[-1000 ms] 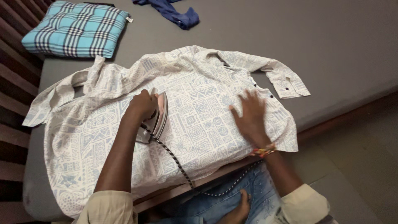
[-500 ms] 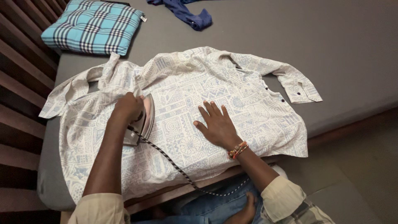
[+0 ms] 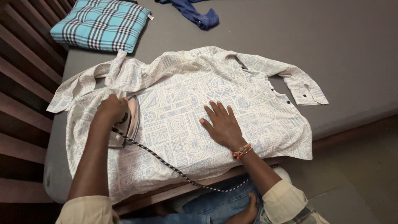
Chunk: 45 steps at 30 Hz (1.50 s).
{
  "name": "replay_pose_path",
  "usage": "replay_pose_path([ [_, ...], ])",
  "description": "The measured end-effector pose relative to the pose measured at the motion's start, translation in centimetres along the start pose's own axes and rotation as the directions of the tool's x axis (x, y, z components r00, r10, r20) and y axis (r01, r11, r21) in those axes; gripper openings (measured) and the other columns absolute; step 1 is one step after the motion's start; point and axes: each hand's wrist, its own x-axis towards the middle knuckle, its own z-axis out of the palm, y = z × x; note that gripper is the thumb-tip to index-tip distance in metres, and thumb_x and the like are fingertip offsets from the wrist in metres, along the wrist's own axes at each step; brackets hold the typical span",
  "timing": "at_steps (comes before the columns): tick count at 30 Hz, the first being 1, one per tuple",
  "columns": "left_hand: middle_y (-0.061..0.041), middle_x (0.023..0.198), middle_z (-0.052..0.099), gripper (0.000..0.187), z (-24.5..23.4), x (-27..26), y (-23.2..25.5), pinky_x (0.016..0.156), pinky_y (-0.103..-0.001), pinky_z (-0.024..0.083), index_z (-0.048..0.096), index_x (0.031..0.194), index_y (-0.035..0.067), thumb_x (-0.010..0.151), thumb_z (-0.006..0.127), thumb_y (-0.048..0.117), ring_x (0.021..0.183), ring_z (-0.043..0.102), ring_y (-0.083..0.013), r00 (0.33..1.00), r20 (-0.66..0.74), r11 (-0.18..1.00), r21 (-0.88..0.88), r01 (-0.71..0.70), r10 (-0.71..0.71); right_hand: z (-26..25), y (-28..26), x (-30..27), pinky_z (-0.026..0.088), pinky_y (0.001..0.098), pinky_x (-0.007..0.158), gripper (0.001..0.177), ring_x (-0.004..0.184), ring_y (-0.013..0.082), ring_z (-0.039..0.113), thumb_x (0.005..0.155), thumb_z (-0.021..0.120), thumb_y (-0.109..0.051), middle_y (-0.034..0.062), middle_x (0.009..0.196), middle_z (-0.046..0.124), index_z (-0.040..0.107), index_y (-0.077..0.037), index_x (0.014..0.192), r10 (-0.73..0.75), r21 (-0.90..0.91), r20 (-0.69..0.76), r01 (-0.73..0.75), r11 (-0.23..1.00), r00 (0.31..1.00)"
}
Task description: The person irons a white patterned shirt laid out on an ironing board. They use an electric iron to smooth the fabric, moving it back and forth across the shirt's body and sleeves while holding the cloth in place with their other hand.
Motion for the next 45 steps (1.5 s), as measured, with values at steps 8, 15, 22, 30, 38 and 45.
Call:
replay_pose_path([
  [8, -0.034, 0.13, 0.063, 0.057, -1.8, -0.5, -3.3, 0.099, -0.054, 0.051, 0.057, 0.135, -0.003, 0.103, 0.053, 0.044, 0.118, 0.064, -0.0489, 0.998, -0.031, 0.998, 0.038, 0.059, -0.058, 0.3, 0.1, -0.2, 0.021, 0.055, 0.121, 0.063, 0.15, 0.036, 0.031, 0.103, 0.041, -0.054, 0.016, 0.16, 0.039, 0.049, -0.011, 0.149, 0.002, -0.017, -0.031, -0.002, 1.0, 1.0],
  [15, -0.034, 0.124, 0.067, 0.057, -3.7, -2.7, -4.5, 0.092, -0.054, 0.055, 0.057, 0.134, -0.005, 0.106, 0.048, 0.045, 0.108, 0.071, -0.0465, 0.996, -0.028, 0.995, 0.048, 0.091, -0.09, 0.2, 0.1, -0.2, 0.021, 0.0553, 0.12, 0.066, 0.149, 0.0353, 0.03, 0.103, 0.04, -0.056, 0.0158, 0.159, 0.039, 0.047, -0.01, 0.15, 0.009, -0.032, -0.022, -0.009, 0.999, 1.0],
  [22, -0.028, 0.111, 0.073, 0.049, -4.6, -5.1, -3.9, 0.08, -0.052, 0.063, 0.057, 0.134, 0.001, 0.106, 0.046, 0.04, 0.091, 0.078, -0.0394, 0.99, 0.083, 0.993, 0.014, 0.117, -0.118, 0.0, -0.1, -0.1, 0.019, 0.0559, 0.12, 0.068, 0.15, 0.0347, 0.029, 0.101, 0.042, -0.058, 0.0152, 0.159, 0.039, 0.047, -0.011, 0.15, 0.037, -0.024, -0.013, -0.038, 0.999, 0.999],
  [30, -0.02, 0.091, 0.076, 0.049, -4.2, -8.1, -6.3, 0.064, -0.043, 0.058, 0.054, 0.137, 0.009, 0.107, 0.048, 0.047, 0.064, 0.065, -0.0251, 0.976, 0.218, 0.998, 0.056, -0.025, 0.012, -0.1, -0.1, -0.2, 0.019, 0.0566, 0.12, 0.068, 0.15, 0.0352, 0.029, 0.101, 0.044, -0.057, 0.0153, 0.16, 0.039, 0.048, -0.01, 0.15, 0.036, 0.005, -0.021, -0.036, 0.999, 0.999],
  [38, -0.013, 0.076, 0.077, 0.054, -4.5, -12.8, -5.5, 0.055, -0.038, 0.056, 0.074, 0.117, 0.01, 0.083, 0.074, 0.052, 0.057, 0.066, -0.0216, 0.901, 0.428, 0.993, 0.047, -0.104, 0.074, -0.1, 0.0, -0.2, 0.02, 0.0565, 0.121, 0.067, 0.15, 0.035, 0.03, 0.101, 0.044, -0.057, 0.0153, 0.16, 0.039, 0.049, -0.01, 0.149, 0.034, 0.008, -0.026, -0.034, 0.999, 0.999],
  [45, -0.011, 0.072, 0.078, 0.057, -4.0, -14.3, -3.1, 0.057, -0.04, 0.051, 0.078, 0.106, 0.012, 0.07, 0.084, 0.056, 0.055, 0.068, -0.0216, 0.877, 0.457, 0.954, 0.165, -0.248, 0.149, 0.1, 0.0, -0.1, 0.02, 0.057, 0.118, 0.066, 0.148, 0.0364, 0.031, 0.101, 0.045, -0.056, 0.0165, 0.157, 0.041, 0.05, -0.01, 0.148, 0.017, 0.007, -0.049, -0.017, 1.0, 0.999],
])
